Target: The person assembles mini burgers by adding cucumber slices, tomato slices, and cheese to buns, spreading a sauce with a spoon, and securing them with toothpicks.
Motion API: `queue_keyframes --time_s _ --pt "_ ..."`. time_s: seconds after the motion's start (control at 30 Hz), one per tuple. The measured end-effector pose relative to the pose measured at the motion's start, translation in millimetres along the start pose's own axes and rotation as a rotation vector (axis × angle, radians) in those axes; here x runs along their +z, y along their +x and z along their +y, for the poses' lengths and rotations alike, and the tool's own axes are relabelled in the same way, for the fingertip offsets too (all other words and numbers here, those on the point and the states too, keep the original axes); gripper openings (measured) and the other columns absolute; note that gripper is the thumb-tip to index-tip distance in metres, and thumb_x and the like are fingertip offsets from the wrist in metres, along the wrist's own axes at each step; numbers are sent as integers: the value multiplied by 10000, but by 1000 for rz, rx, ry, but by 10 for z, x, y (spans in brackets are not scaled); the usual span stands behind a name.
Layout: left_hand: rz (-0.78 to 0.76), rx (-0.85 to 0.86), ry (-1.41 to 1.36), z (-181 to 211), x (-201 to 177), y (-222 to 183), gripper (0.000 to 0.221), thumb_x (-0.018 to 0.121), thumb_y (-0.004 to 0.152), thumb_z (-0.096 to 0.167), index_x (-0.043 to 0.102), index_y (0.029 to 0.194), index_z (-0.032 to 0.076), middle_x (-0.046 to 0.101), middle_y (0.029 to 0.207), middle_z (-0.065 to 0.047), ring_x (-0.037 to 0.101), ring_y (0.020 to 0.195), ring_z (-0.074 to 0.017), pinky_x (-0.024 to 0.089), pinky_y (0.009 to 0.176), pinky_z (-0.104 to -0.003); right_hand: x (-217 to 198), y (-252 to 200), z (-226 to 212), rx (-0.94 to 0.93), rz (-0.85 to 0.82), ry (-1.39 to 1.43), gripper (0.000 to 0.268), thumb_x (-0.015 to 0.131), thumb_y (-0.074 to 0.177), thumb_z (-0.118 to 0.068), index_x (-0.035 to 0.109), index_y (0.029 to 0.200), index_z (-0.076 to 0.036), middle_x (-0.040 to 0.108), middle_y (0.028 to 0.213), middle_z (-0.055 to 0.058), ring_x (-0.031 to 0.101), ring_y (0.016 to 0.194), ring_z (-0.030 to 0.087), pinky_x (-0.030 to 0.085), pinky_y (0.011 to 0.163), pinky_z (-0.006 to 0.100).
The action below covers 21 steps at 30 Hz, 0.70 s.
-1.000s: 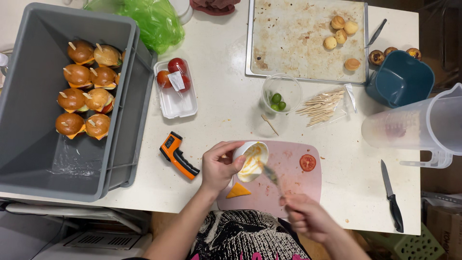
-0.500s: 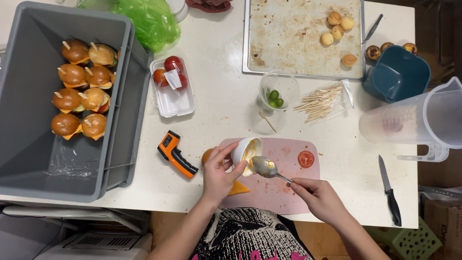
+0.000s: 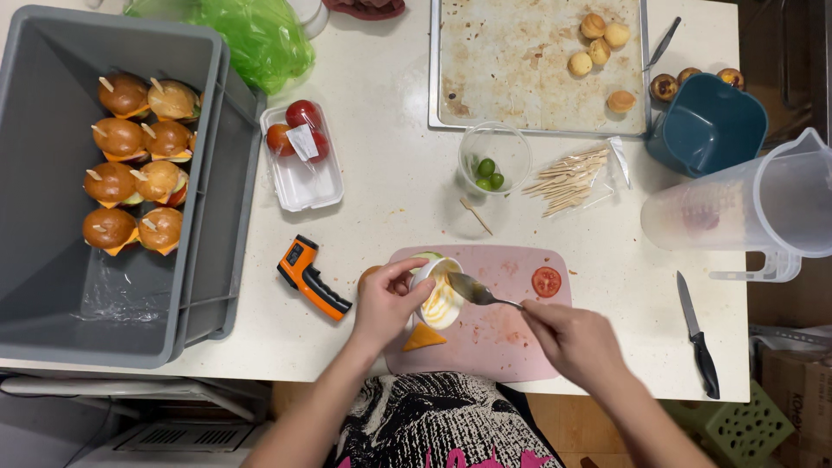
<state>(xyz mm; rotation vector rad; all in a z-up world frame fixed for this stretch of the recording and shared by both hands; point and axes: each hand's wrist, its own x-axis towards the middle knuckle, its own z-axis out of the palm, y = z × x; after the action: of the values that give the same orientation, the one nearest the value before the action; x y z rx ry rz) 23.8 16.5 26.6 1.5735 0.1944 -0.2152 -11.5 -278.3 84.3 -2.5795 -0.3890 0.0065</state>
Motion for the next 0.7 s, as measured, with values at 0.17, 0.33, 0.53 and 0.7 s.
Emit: queue_keyframes --time_s 0.17,0.33,0.53,0.7 --pt "-68 -91 158 193 -28 130 314 820 795 227 818 1074 82 586 651 83 495 588 -16 421 527 -202 -323 384 -161 -106 -300 -413 136 648 902 -269 685 1005 -189 681 672 44 675 585 274 512 467 438" --pt "-125 -229 434 323 -28 170 423 834 730 356 824 1095 143 617 638 29 545 578 -59 448 551 -222 -339 577 -258 -108 -548 -563 141 578 935 -289 607 1017 -177 677 705 40 697 657 268 533 516 446" --pt "-117 -174 65 -194 84 227 399 827 812 229 786 1166 49 562 715 75 454 620 -26 376 518 -206 -201 573 -171 114 -698 -380 206 545 976 -354 696 1000 -215 693 688 110 688 693 318 528 621 485" --pt "-39 -193 -50 -488 154 147 386 814 850 170 775 1193 -2 564 730 65 459 631 -22 378 527 -193 66 359 73 293 -707 92 218 612 958 -282 746 951 -110 651 634 137 618 561 287 519 590 404"
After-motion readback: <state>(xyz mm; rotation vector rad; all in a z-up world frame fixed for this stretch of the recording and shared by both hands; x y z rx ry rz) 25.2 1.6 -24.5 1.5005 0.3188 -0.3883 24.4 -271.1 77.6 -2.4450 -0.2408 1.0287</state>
